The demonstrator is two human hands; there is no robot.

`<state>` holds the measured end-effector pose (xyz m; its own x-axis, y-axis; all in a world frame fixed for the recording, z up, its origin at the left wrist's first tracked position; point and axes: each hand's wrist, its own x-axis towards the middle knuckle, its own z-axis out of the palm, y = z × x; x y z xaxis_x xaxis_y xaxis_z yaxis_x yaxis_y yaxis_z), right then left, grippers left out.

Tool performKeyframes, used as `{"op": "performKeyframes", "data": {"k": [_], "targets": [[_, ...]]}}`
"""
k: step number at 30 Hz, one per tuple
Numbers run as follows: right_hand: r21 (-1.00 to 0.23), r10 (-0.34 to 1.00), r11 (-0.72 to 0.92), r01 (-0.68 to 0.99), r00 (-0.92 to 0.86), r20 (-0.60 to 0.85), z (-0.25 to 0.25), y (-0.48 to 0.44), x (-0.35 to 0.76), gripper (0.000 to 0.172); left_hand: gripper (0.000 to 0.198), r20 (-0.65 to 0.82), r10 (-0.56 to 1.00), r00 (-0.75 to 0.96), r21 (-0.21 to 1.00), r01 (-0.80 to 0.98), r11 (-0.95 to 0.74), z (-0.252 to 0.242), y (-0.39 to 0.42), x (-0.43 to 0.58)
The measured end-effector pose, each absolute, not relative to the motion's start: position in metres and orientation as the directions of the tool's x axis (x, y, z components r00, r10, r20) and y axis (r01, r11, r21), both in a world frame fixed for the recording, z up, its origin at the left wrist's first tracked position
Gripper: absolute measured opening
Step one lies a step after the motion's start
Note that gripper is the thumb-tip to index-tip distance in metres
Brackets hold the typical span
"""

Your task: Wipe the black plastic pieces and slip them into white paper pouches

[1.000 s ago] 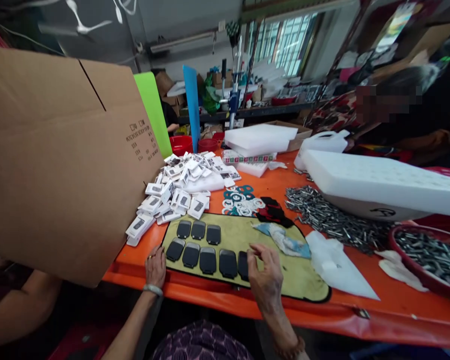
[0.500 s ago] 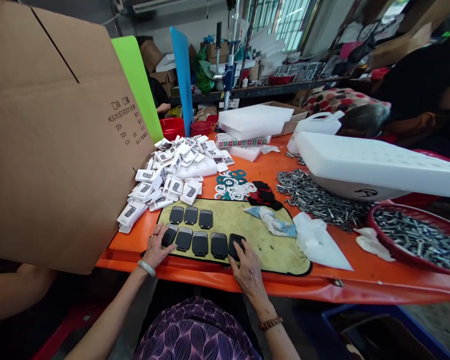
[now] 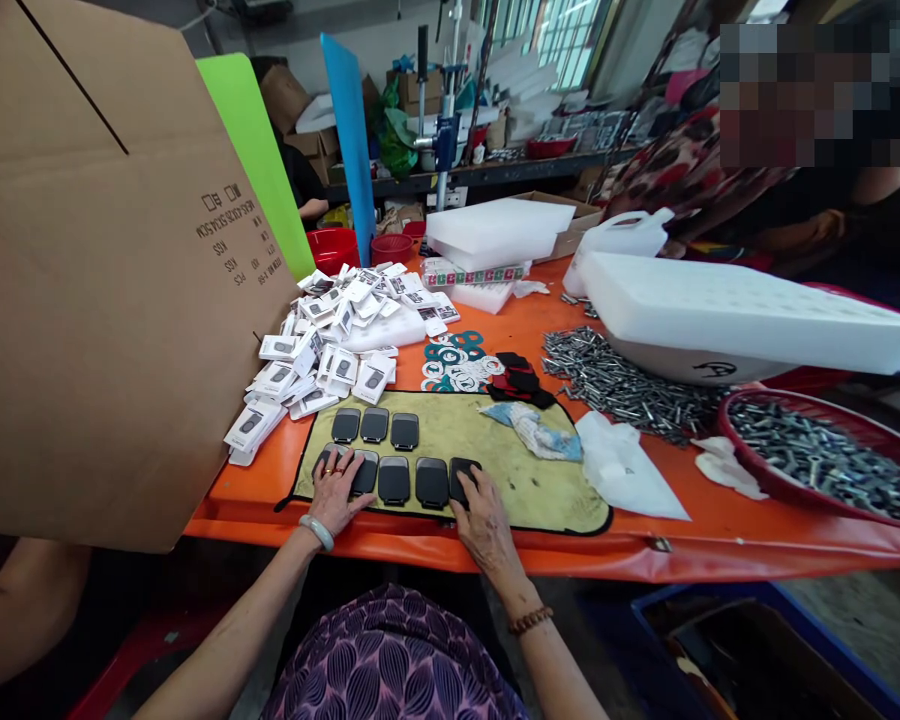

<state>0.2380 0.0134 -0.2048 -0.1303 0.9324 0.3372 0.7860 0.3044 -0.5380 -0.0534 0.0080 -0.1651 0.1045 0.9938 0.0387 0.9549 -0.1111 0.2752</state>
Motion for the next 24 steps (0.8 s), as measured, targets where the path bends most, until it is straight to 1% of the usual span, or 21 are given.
{"op": "performKeyframes", "data": {"k": [7, 12, 18, 22, 24], "targets": [[-0.529, 0.920, 0.330, 0.782, -0.141, 0.365, -0.210, 0.013, 0.240, 0.042, 0.065, 0.000, 0.998, 0.062, 0.252, 0.966, -0.060, -0.156, 0.004, -0.046], [-0.532, 0.919, 0.323, 0.782, -0.125, 0.375, -0.211, 0.012, 0.238, 0.041, 0.061, -0.014, 1.000, 0.022, 0.258, 0.966, -0.018, -0.155, 0.000, -0.039], [-0.543, 0.920, 0.326, 0.774, -0.127, 0.371, -0.214, 0.013, 0.240, 0.042, 0.067, -0.038, 0.999, 0.038, 0.286, 0.958, -0.026, -0.149, 0.006, -0.052], [-0.560, 0.919, 0.326, 0.762, -0.116, 0.376, -0.215, 0.014, 0.240, 0.041, 0.050, -0.020, 0.998, -0.054, 0.259, 0.964, 0.057, -0.149, 0.019, -0.076], [-0.569, 0.923, 0.317, 0.758, -0.110, 0.368, -0.215, 0.014, 0.240, 0.041, 0.045, -0.014, 0.998, -0.057, 0.243, 0.968, 0.059, -0.154, 0.022, -0.085]]}}
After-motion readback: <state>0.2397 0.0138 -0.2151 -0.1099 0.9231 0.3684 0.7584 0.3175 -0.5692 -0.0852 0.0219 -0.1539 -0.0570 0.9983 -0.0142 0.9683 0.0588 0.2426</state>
